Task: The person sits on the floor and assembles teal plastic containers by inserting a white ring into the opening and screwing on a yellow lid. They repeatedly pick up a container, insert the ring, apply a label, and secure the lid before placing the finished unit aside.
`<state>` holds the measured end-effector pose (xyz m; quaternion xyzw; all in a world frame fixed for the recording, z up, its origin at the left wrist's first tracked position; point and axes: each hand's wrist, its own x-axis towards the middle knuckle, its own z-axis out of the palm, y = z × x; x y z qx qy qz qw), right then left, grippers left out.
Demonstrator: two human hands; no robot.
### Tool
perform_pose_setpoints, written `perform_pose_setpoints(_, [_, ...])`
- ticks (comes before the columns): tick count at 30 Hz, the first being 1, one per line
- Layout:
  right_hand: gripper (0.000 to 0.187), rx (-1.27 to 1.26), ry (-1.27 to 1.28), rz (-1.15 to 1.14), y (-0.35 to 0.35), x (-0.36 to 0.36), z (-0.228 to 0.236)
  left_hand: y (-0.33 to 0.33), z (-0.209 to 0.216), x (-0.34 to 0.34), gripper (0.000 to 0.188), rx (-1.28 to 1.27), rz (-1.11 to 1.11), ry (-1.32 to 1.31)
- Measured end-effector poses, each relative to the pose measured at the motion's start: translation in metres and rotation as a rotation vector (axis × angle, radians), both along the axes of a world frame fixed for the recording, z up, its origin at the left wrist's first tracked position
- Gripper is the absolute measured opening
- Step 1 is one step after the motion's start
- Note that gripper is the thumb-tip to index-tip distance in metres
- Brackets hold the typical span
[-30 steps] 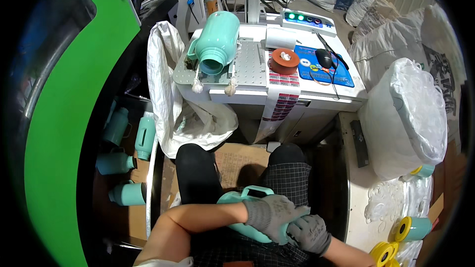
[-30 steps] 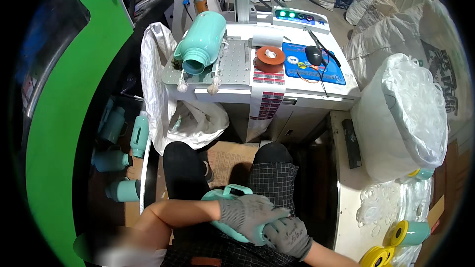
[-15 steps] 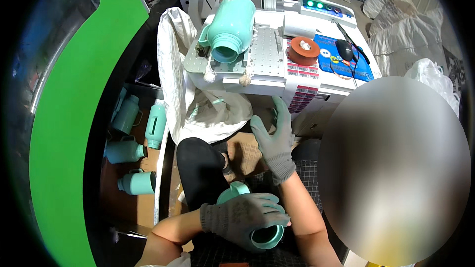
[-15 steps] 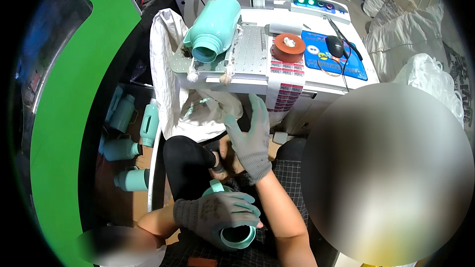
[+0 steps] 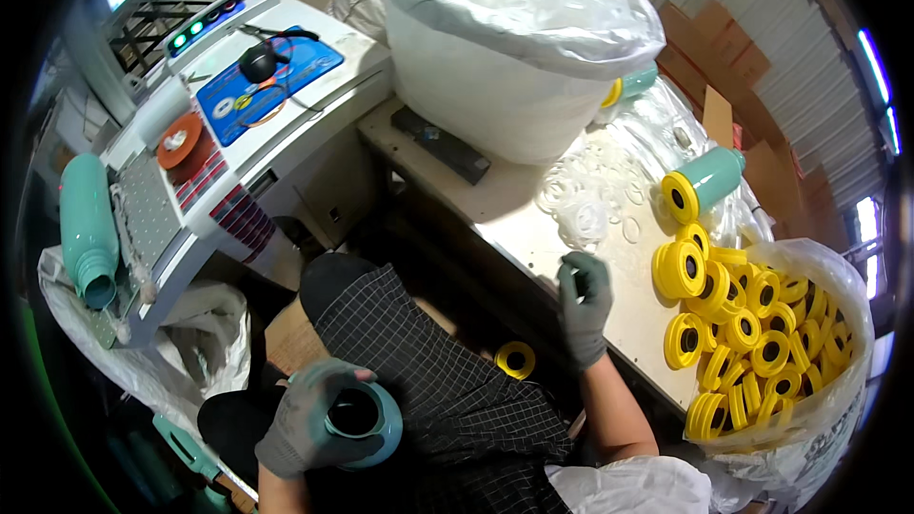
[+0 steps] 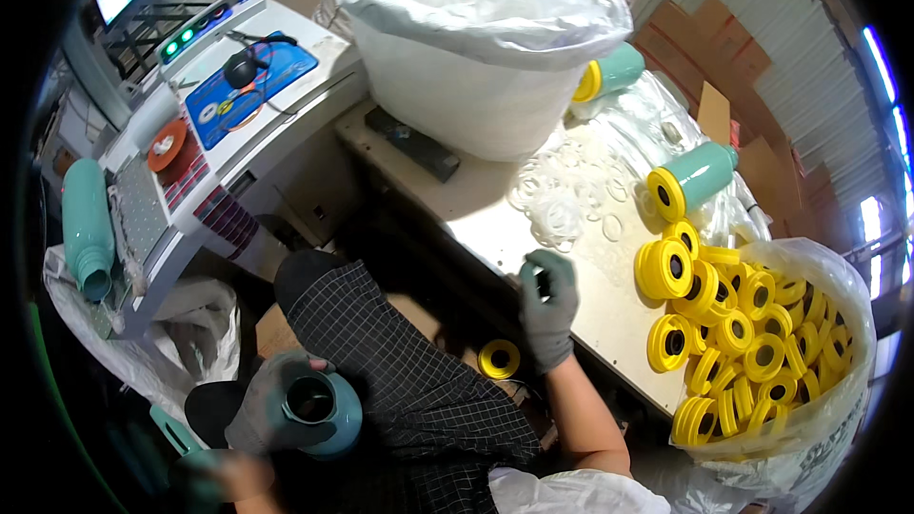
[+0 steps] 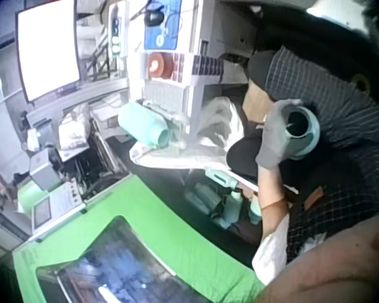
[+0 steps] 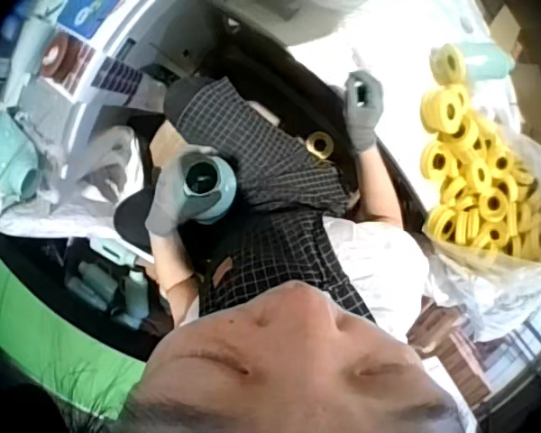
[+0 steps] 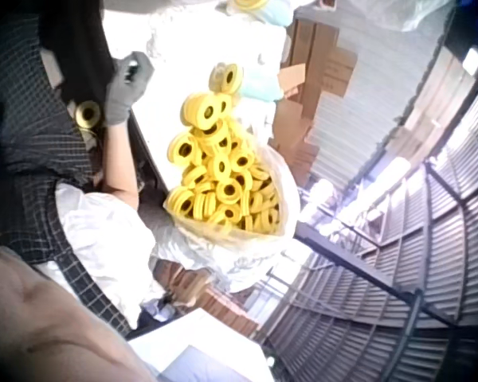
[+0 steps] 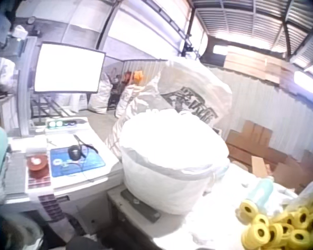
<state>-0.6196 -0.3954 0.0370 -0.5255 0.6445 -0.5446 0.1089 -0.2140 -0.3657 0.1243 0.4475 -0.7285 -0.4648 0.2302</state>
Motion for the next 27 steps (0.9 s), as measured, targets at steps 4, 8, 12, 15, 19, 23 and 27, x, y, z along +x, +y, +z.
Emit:
perform_pose_setpoints(4, [0.016, -0.015, 0.424, -0.155, -0.027, -0.049, 0.031, -0.008, 0.005, -0.004, 0.07, -0.371, 0.023, -0.226])
perform_pose_setpoints(8, [0.022, 0.185, 0.857, -0.222, -0.053, -0.068, 0.023, -0.005, 0.013, 0.005, 0.071, -0.267, -0.021, -0.112])
perform_pose_setpoints(12, [0.011, 0.206, 0.854, -0.221, -0.061, -0.078, 0.002, 0.004, -0.001, -0.014, 0.074, -0.315, 0.077, -0.216])
perform_pose_setpoints(15, [0.014, 0.242, 0.785, -0.213, -0.056, -0.082, 0.015, 0.001, -0.006, -0.015, 0.074, -0.398, 0.113, -0.292])
perform_pose_setpoints(19, [0.019, 0.262, 0.543, -0.165, -0.051, -0.054, 0.044, 0.012, -0.017, -0.006, 0.099, -0.353, 0.203, -0.284])
perform_pose_setpoints(23, [0.012, 0.256, -0.106, 0.375, -0.04, 0.056, 0.068, 0.026, -0.028, -0.006, 0.119, -0.367, 0.25, -0.183])
perform_pose_setpoints(27, [0.019, -0.044, 0.193, 1.113, -0.02, 0.166, 0.077, 0.019, -0.007, -0.013, 0.08, -0.634, 0.17, -0.178])
